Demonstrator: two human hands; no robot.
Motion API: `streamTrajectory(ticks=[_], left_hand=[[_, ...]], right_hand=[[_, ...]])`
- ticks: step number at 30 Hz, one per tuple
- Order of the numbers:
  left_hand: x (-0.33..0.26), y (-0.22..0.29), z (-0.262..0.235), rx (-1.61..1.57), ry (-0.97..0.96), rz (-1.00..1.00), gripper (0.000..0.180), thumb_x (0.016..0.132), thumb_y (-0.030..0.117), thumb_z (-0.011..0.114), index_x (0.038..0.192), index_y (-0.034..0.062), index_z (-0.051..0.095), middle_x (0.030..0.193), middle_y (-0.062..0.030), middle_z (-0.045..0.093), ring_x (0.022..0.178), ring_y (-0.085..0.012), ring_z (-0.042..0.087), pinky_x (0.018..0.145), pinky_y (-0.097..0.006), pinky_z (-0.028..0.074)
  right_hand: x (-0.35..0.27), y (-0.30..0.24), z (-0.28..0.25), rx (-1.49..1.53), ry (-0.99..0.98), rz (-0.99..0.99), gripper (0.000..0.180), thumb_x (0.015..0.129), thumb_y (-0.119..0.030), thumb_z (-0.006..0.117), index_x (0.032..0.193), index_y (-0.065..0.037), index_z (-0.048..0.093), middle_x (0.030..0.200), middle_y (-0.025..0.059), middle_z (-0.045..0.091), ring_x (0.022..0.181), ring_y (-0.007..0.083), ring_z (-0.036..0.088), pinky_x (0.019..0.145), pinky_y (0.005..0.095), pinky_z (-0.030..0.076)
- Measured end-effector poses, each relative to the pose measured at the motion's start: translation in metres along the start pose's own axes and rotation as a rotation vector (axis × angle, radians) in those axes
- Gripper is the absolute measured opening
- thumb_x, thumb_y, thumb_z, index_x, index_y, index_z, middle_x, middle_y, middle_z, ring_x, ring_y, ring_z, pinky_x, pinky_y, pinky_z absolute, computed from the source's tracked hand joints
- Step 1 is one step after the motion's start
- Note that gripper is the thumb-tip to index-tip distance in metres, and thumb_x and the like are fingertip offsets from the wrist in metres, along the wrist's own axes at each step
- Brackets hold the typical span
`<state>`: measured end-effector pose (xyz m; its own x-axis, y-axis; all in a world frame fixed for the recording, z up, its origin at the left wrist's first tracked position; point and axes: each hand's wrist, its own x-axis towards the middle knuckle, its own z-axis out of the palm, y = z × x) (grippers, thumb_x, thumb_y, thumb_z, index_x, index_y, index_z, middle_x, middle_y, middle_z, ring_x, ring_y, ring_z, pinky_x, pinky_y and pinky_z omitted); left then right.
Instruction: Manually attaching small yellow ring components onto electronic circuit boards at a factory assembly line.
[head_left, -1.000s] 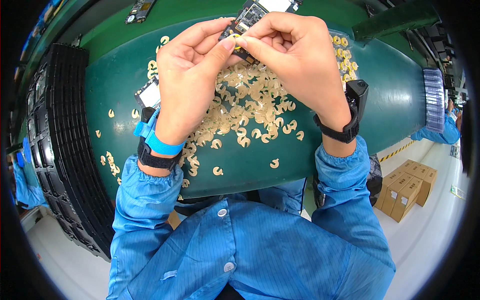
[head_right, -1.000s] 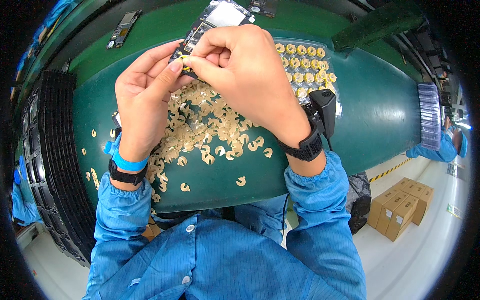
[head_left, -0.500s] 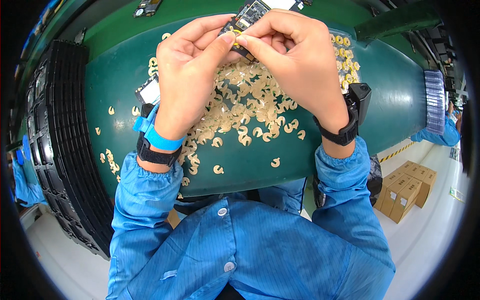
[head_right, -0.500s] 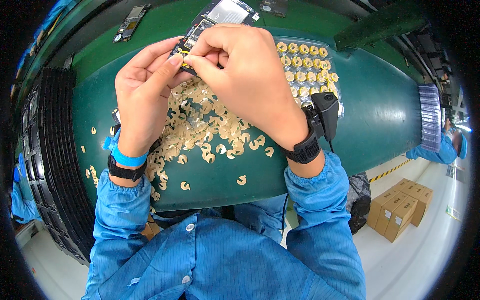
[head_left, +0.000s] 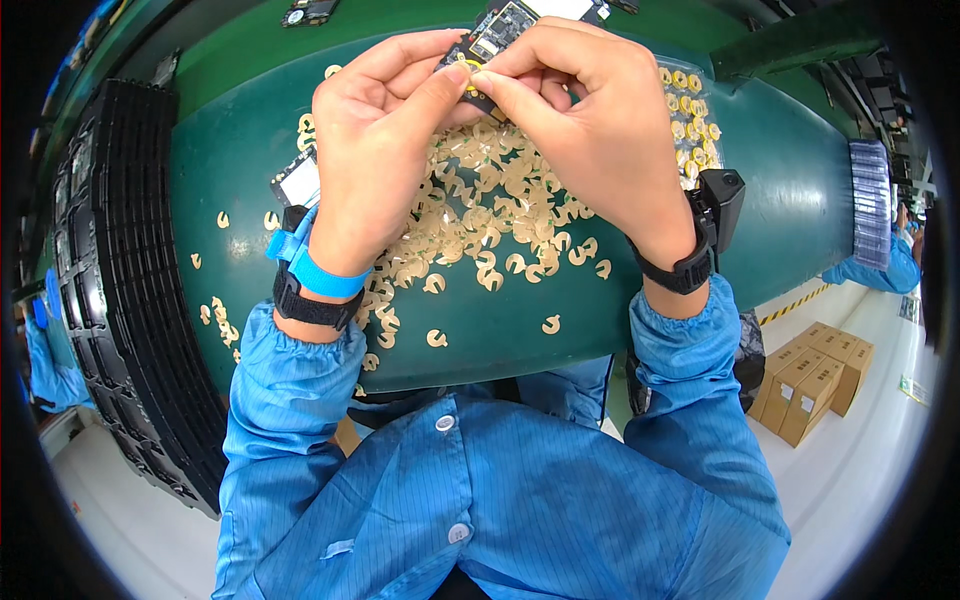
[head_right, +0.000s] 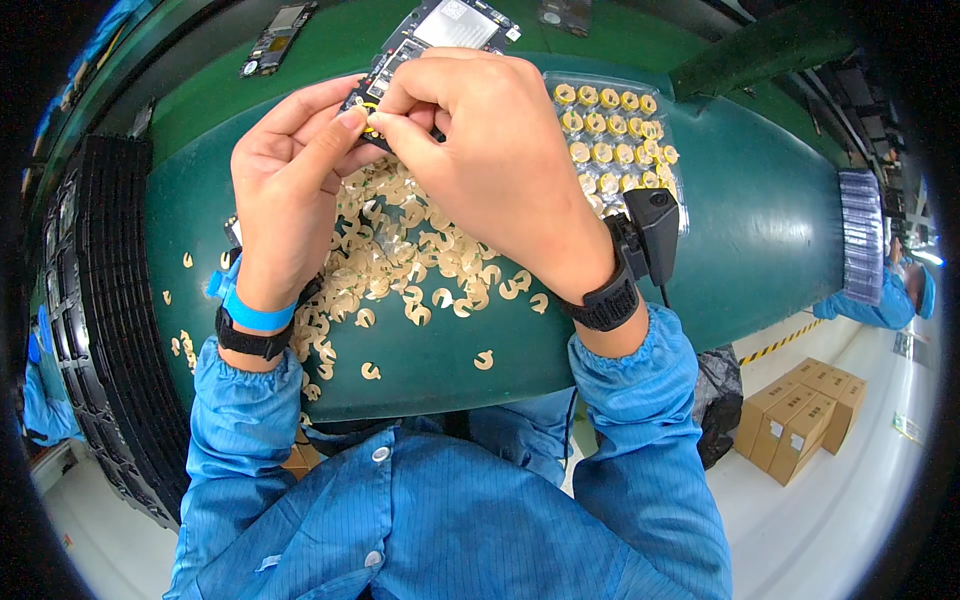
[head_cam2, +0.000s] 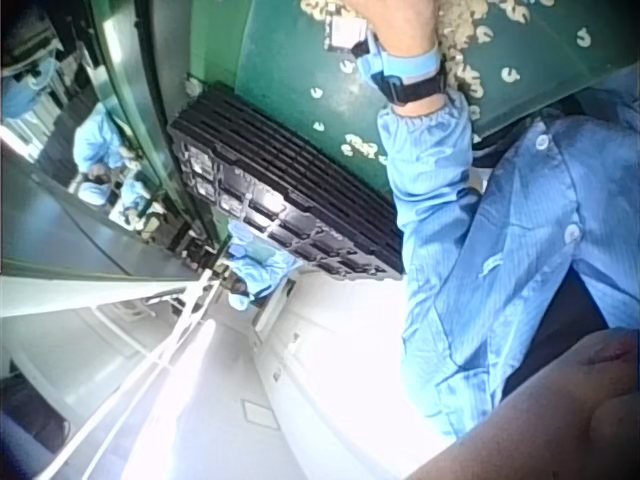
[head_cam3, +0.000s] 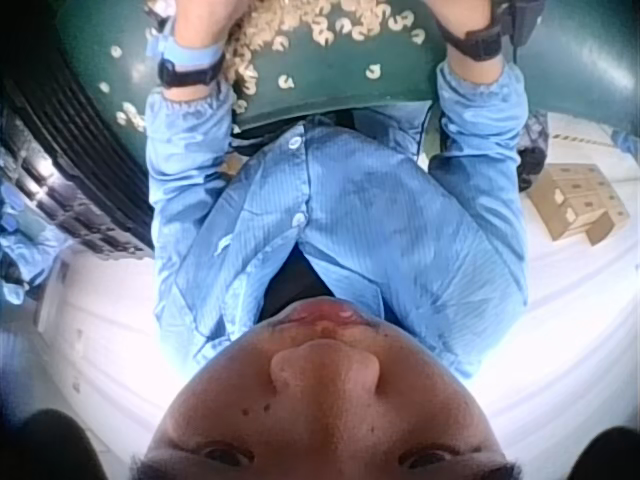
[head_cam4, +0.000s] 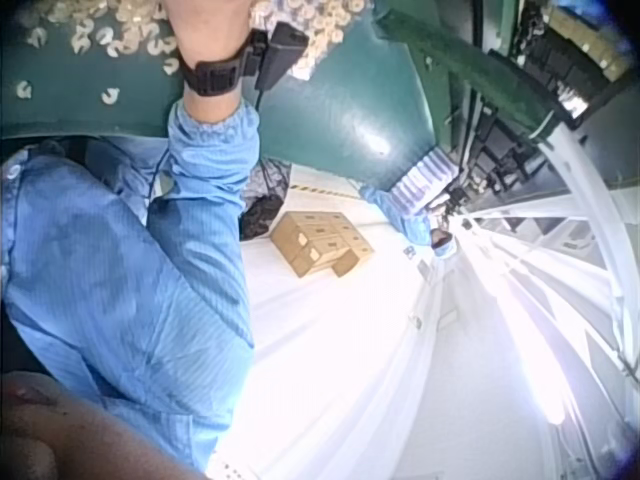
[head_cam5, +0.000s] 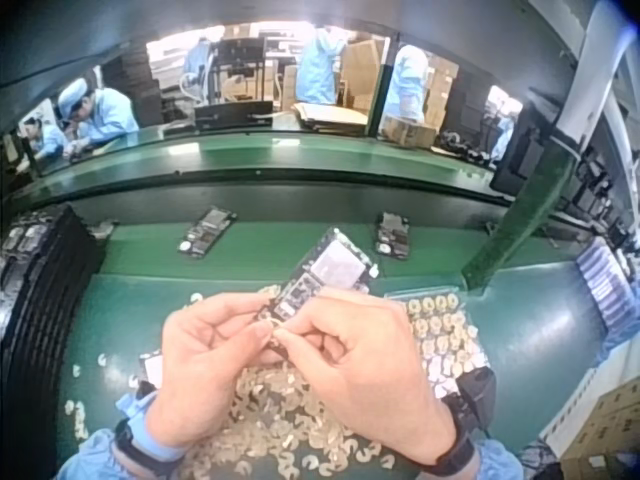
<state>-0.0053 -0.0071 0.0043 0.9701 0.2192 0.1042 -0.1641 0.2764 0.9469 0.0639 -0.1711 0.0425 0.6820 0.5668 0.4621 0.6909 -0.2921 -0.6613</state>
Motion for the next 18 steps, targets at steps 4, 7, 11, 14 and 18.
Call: streamTrajectory(ticks=[4,7,11,14,18], left_hand=[[0.001,0.000,0.003,-0.010,-0.003,0.001,0.031,0.100,0.000,0.061,0.129,-0.0094,0.060,0.117,-0.0183,0.073,0.101,-0.0182,0.073,0.086,-0.028,0.061],[0.001,-0.001,0.002,-0.014,0.013,0.009,0.030,0.099,-0.001,0.061,0.128,-0.0092,0.060,0.116,-0.0178,0.073,0.099,-0.0174,0.073,0.085,-0.028,0.061],[0.003,0.000,0.002,-0.022,0.053,0.030,0.030,0.099,-0.001,0.062,0.127,-0.0095,0.061,0.113,-0.0167,0.073,0.094,-0.0159,0.073,0.083,-0.027,0.062],[0.004,0.001,0.004,-0.080,0.082,0.040,0.030,0.099,-0.001,0.061,0.127,-0.0099,0.060,0.113,-0.0163,0.073,0.094,-0.0158,0.072,0.083,-0.027,0.061],[0.006,-0.001,-0.003,-0.116,0.105,-0.031,0.037,0.100,0.000,0.060,0.136,-0.0093,0.054,0.120,-0.0174,0.070,0.101,-0.0190,0.072,0.086,-0.028,0.061]], right_hand=[[0.000,0.004,-0.001,0.013,0.004,0.003,0.011,0.080,-0.009,0.073,0.081,0.001,0.069,0.071,0.0133,0.063,0.059,0.0243,0.059,0.055,0.0335,0.045],[0.001,0.008,-0.001,0.078,0.016,0.035,0.010,0.081,-0.008,0.075,0.080,0.001,0.069,0.067,0.0079,0.062,0.056,0.0144,0.055,0.052,0.0299,0.042],[0.003,0.013,-0.007,0.251,0.301,0.174,0.019,0.088,-0.011,0.078,0.077,0.001,0.068,0.063,-0.0051,0.057,0.058,-0.0014,0.046,0.049,0.0193,0.033],[0.007,0.024,-0.019,0.115,0.173,0.259,0.026,0.090,-0.017,0.079,0.077,0.003,0.067,0.064,-0.0024,0.061,0.058,0.0020,0.051,0.050,0.0221,0.038],[0.006,0.036,-0.001,0.465,-0.068,0.411,0.023,0.094,-0.019,0.077,0.086,0.001,0.066,0.068,0.0023,0.066,0.059,0.0057,0.057,0.050,0.0233,0.042]])
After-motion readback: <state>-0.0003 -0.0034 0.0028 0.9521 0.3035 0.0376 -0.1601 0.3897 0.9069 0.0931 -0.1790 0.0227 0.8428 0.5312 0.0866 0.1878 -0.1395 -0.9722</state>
